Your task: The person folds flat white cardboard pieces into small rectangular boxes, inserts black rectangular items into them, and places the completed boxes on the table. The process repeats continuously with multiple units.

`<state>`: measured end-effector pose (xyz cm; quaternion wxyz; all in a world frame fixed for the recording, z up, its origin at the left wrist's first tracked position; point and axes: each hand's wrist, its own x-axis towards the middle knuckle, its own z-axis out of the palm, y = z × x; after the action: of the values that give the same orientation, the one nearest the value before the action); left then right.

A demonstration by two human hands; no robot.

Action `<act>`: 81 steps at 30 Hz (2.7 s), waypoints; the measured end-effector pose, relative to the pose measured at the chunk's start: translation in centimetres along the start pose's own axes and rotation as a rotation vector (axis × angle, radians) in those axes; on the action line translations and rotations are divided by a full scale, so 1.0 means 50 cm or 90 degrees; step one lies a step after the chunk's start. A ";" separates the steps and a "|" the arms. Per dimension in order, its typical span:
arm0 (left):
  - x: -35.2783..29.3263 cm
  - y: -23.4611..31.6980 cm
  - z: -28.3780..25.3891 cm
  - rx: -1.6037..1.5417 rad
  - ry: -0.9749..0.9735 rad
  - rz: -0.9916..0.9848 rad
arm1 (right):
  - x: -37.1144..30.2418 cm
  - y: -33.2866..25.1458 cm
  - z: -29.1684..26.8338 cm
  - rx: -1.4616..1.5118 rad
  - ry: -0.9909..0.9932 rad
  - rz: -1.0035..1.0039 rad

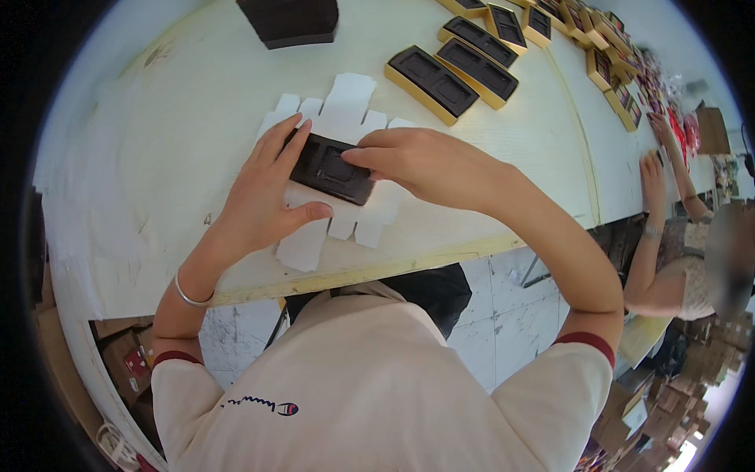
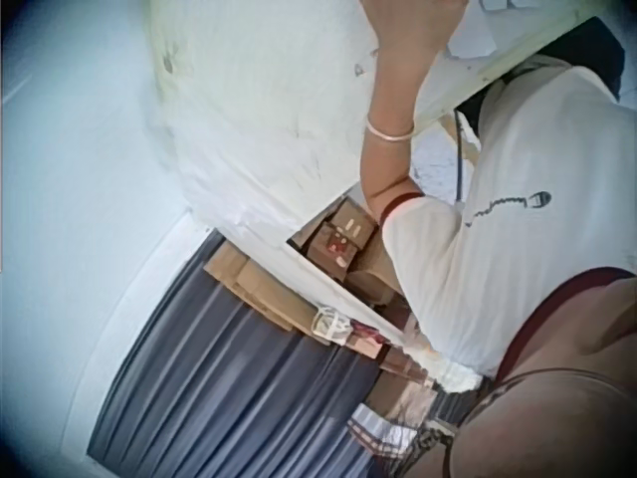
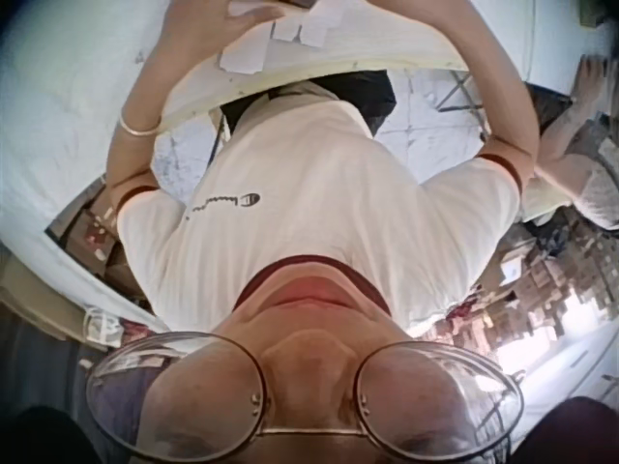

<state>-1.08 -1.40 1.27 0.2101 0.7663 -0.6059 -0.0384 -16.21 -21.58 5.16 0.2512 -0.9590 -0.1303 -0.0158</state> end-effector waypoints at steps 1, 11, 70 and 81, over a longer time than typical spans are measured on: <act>0.007 0.008 0.004 0.036 -0.002 0.009 | 0.002 0.002 -0.001 -0.069 -0.020 -0.025; 0.025 0.028 0.000 0.083 -0.028 0.038 | 0.018 0.001 0.007 -0.274 -0.003 -0.163; -0.127 0.000 -0.028 0.029 -0.085 0.131 | 0.060 0.037 0.099 -0.203 0.058 -0.042; -0.098 0.012 -0.041 0.003 -0.144 0.100 | -0.006 -0.134 0.168 -0.164 0.121 0.070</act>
<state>-2.29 3.67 2.40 0.1408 0.7080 -0.6838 -0.1066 -18.52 -11.93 1.00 0.1380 -0.9831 -0.0499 -0.1090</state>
